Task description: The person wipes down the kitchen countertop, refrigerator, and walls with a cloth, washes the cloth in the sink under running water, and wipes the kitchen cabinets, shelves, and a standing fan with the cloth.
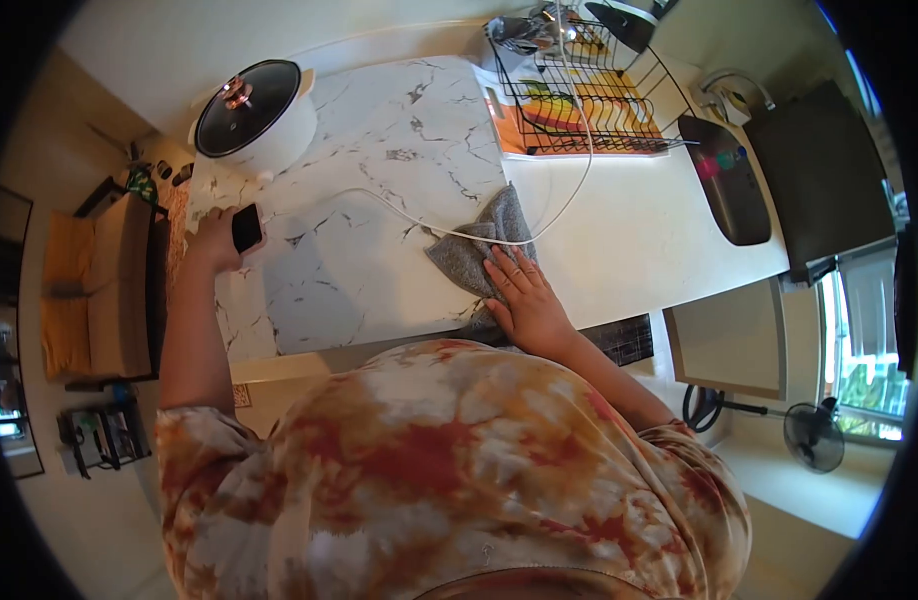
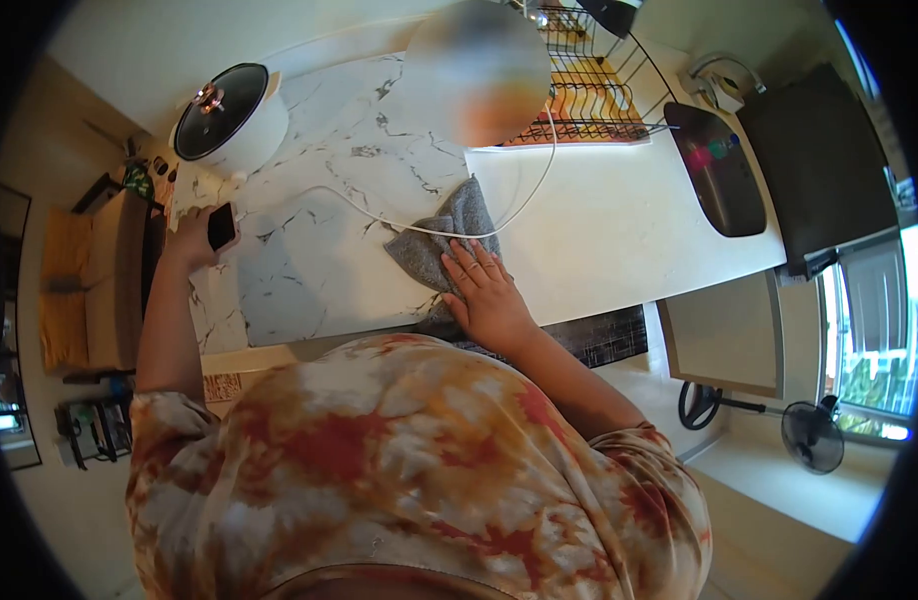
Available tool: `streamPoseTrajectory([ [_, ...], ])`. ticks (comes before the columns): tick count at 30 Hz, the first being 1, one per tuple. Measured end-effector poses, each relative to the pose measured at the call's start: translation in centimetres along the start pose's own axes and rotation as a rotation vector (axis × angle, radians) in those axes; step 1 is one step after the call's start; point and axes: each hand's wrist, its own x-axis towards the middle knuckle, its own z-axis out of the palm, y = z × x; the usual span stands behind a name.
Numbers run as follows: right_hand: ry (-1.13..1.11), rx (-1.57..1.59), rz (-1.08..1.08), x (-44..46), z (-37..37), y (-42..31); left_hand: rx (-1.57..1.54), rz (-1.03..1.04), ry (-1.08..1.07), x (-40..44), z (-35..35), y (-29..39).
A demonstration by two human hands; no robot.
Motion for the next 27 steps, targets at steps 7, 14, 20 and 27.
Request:
streamPoseTrajectory([
  [7, 0.056, 0.01, -0.001, 0.1, 0.4, -0.3, 0.268, 0.048, 0.003, -0.4, -1.1, -1.3],
  [14, 0.107, -0.005, -0.019, 0.1, 1.3, 0.1, 0.419, 0.252, 0.438, 4.7, 4.9, -6.4],
  [20, 0.131, -0.012, 0.024, 0.2, 1.2, -0.2, -0.208, 0.688, 0.231, -3.5, -5.8, 10.7],
  [27, 0.123, -0.062, 0.04, 0.2, 0.9, -0.7, -0.546, 1.093, 0.496, -1.7, -1.9, 36.4],
])
